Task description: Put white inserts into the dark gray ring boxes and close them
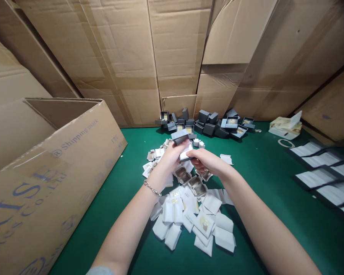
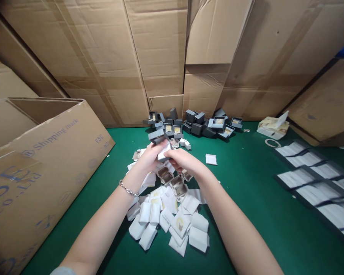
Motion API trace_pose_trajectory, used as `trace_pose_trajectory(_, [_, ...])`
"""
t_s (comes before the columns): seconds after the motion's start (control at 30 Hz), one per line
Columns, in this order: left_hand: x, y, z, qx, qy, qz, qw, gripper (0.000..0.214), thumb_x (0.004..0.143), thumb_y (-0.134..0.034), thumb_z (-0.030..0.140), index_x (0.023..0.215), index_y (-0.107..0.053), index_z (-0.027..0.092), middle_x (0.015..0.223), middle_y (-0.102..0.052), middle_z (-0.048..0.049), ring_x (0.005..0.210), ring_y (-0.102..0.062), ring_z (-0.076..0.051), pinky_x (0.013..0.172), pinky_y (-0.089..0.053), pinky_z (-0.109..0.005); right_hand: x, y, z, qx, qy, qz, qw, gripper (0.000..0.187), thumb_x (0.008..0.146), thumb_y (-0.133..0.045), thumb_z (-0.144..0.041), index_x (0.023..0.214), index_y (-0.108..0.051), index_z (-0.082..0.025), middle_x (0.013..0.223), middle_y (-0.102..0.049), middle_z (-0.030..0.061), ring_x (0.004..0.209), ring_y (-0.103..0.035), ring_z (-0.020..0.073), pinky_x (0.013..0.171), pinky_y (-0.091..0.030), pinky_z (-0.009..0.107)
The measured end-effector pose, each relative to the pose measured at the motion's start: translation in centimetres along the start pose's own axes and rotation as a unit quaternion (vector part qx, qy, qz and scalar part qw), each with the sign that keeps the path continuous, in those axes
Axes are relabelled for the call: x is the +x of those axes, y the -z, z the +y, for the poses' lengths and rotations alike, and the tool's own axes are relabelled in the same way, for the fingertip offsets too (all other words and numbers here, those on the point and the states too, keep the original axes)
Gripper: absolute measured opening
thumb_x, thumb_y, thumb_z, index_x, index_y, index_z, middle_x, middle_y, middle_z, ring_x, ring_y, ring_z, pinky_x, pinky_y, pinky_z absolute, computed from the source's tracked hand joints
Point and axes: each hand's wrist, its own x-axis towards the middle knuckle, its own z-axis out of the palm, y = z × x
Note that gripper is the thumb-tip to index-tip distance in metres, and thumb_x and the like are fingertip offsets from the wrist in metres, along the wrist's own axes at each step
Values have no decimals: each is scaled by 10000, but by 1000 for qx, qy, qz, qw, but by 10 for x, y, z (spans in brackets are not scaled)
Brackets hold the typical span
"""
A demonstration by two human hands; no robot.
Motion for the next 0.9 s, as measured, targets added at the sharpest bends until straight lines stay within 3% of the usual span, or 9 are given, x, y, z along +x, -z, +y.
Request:
trace_pose_trajectory(0.17, [1,5,4,-4,-28,-23,999,295,634,-772,344,807,-670,128,811,-689,-41,702,-610,-138,676,-470,-265,0,2,2,-26,10,-42,999,458,802,-506,-474,471,-313,-224,414,-211,-83,378,-233,62,359,-250,198])
trace_pose_trajectory(0.27, [2,5,9,-30,1,9,999,230,618,-751,264,780,-660,129,768,-695,-39,638,-612,-140,617,-478,-269,2,7,5,-30,36,-63,997,564,801,-414,-684,512,-455,-201,431,-308,-54,397,-288,76,395,-318,216])
trace_pose_trajectory(0.33, [3,5,11,-57,21,42,997,195,621,-720,231,771,-648,129,738,-692,-35,611,-616,-143,589,-482,-269,3,12,5,-47,43,-42,997,611,789,-362,-740,554,-508,-195,442,-361,-38,408,-322,87,416,-333,226])
trace_pose_trajectory(0.43, [3,3,13,-90,31,44,994,136,669,-661,218,763,-635,123,719,-687,-36,598,-622,-140,584,-498,-268,2,20,3,-169,49,42,983,527,831,-402,-636,578,-521,-190,458,-417,-23,444,-388,108,462,-337,235])
trace_pose_trajectory(0.53, [1,2,15,-101,22,31,994,92,712,-611,193,746,-635,112,708,-685,-39,563,-610,-121,558,-494,-245,2,26,3,-352,32,101,930,367,853,-445,-452,621,-537,-184,619,-566,23,583,-500,139,539,-360,241])
trace_pose_trajectory(0.63, [0,3,16,-119,25,40,992,79,731,-588,179,737,-633,114,694,-681,-37,550,-610,-113,522,-482,-225,5,30,8,-476,-19,111,873,306,872,-392,-368,732,-587,-180,838,-656,83,749,-579,185,583,-374,253])
trace_pose_trajectory(0.77, [3,6,15,-155,26,40,987,78,745,-563,178,722,-620,129,667,-669,-30,531,-601,-108,498,-469,-215,8,25,13,-512,-45,92,853,273,849,-421,-334,796,-625,-160,895,-677,130,763,-613,216,563,-367,267])
trace_pose_trajectory(0.9, [7,11,16,-166,0,63,984,84,750,-559,182,721,-620,133,654,-665,-18,526,-598,-102,490,-462,-205,4,6,12,-527,-21,72,847,295,860,-392,-306,824,-647,-163,861,-684,121,739,-620,213,555,-361,269])
